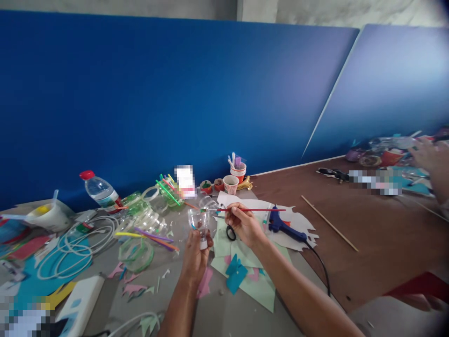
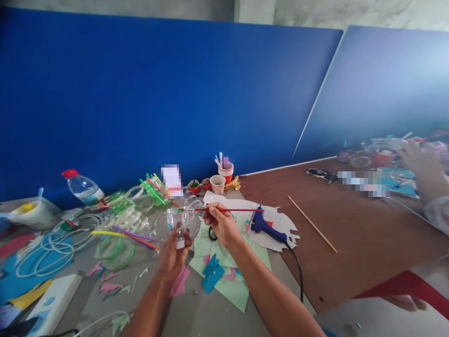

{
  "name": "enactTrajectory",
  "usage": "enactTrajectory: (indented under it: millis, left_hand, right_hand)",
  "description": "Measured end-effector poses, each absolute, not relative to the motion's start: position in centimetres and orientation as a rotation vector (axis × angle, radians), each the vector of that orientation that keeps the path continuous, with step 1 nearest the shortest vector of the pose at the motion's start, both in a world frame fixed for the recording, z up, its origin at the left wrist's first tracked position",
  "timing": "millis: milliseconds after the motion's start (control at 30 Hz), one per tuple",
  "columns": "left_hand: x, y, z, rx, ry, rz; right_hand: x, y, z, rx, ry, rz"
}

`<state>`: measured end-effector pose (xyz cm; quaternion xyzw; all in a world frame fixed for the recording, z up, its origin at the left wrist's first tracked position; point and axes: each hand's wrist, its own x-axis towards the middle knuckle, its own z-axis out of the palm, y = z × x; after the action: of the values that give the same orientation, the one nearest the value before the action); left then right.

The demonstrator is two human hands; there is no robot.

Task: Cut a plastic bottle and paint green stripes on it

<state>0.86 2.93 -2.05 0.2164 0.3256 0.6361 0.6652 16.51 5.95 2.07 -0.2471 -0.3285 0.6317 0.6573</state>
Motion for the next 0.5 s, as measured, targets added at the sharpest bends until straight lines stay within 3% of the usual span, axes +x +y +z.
enactTrajectory:
  millis: [500]
  left_hand:
    - [0.05,2.93,-1.7,0.439,0.568,1.317]
  right_hand:
    - [17.13,6.53,1.5,-0.504,-0.697,1.446]
